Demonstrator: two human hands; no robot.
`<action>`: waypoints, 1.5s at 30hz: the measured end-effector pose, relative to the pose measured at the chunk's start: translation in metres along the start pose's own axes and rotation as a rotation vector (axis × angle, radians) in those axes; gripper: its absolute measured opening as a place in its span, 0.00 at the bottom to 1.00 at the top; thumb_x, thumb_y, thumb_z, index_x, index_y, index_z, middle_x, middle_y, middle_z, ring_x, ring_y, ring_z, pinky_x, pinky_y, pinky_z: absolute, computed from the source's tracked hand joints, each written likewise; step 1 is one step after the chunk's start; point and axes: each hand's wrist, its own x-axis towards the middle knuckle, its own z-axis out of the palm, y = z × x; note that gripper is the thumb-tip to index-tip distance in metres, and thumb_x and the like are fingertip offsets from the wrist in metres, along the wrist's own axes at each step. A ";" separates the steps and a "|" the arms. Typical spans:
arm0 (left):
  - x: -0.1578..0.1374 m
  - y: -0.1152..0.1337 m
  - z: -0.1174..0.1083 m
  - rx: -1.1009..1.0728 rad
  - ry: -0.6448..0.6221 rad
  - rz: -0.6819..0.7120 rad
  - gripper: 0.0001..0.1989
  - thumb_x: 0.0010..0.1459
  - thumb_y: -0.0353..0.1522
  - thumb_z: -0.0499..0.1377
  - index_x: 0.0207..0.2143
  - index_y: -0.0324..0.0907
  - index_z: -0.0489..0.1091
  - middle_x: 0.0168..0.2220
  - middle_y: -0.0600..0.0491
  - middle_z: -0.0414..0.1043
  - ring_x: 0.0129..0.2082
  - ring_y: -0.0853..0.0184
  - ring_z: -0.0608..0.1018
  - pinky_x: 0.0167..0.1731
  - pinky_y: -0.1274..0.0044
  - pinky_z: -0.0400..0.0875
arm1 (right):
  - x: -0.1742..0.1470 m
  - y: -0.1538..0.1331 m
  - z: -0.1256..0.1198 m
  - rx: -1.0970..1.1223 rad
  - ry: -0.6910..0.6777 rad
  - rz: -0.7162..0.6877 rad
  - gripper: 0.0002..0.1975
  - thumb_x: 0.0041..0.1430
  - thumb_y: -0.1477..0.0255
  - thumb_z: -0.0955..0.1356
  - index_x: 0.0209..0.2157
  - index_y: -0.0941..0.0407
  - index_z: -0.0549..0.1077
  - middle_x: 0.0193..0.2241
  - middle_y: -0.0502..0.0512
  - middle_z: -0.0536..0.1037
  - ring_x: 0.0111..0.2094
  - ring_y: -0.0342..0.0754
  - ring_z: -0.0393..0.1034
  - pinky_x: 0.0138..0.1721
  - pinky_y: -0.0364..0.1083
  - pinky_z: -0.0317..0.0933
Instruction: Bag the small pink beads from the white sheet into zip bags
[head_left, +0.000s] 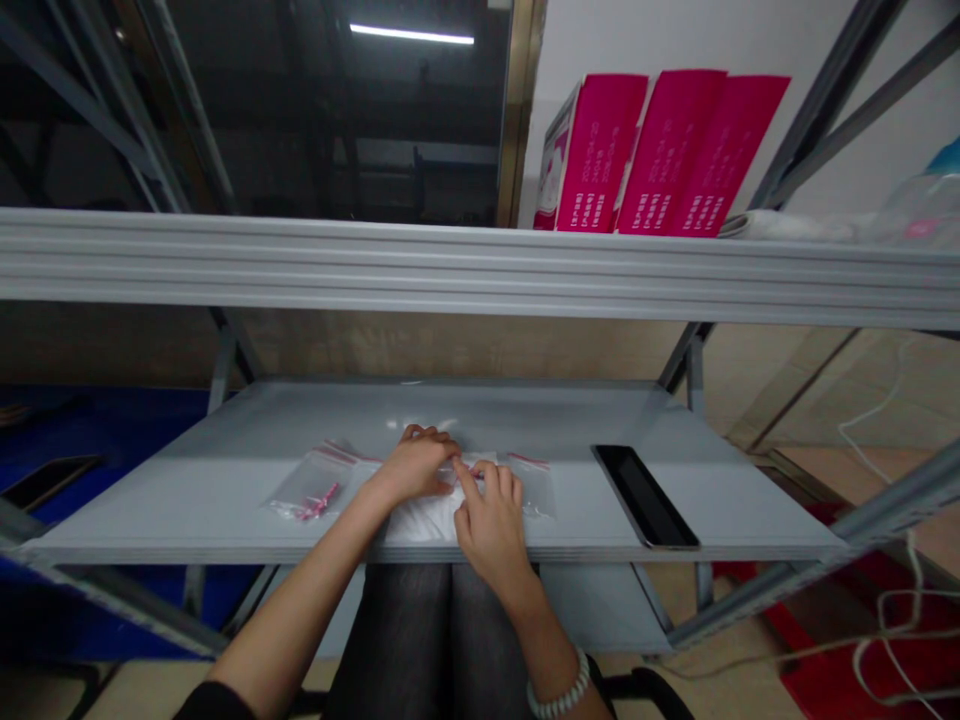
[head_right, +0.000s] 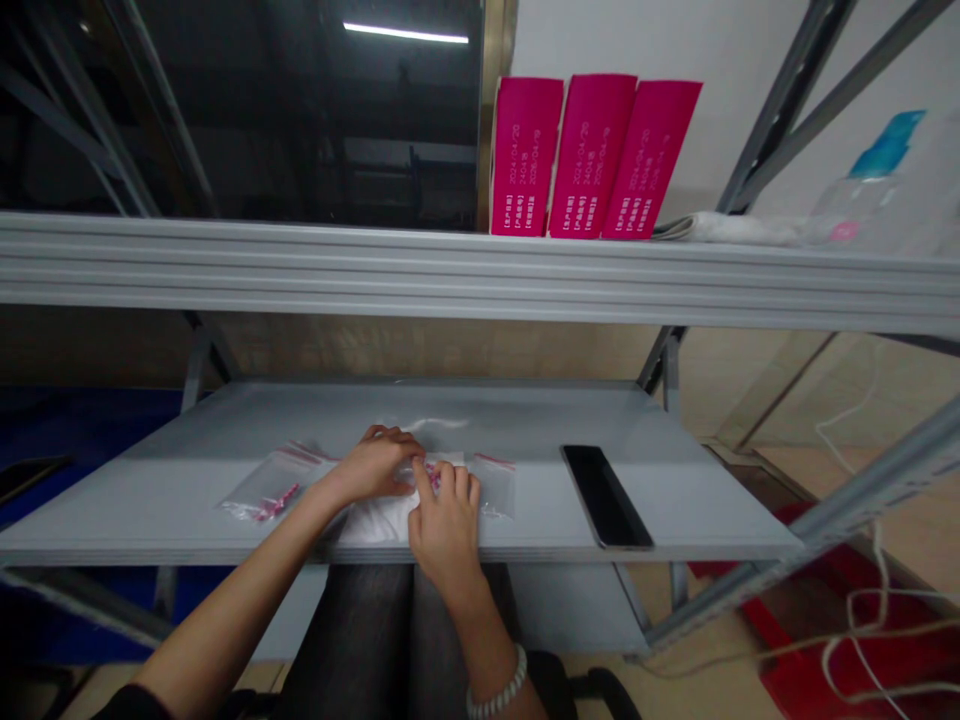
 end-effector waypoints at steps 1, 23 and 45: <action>0.000 0.000 0.000 0.002 0.003 0.002 0.15 0.50 0.33 0.66 0.42 0.43 0.74 0.43 0.47 0.77 0.48 0.53 0.75 0.50 0.65 0.61 | -0.001 0.001 0.001 0.023 0.014 0.005 0.29 0.55 0.80 0.63 0.59 0.56 0.66 0.45 0.62 0.69 0.46 0.58 0.59 0.47 0.56 0.55; 0.003 0.000 0.015 -0.079 0.046 -0.024 0.30 0.47 0.25 0.65 0.55 0.40 0.67 0.60 0.42 0.67 0.60 0.50 0.68 0.59 0.63 0.62 | 0.150 -0.009 0.013 0.297 -0.408 -0.329 0.12 0.62 0.75 0.65 0.38 0.49 0.81 0.57 0.52 0.71 0.63 0.55 0.54 0.60 0.56 0.52; -0.029 0.002 0.004 -0.164 0.256 -0.104 0.18 0.53 0.34 0.64 0.47 0.43 0.71 0.46 0.47 0.77 0.47 0.55 0.77 0.50 0.65 0.69 | -0.018 0.029 -0.046 0.687 0.320 0.296 0.09 0.61 0.68 0.65 0.35 0.56 0.77 0.30 0.55 0.77 0.31 0.49 0.71 0.34 0.47 0.65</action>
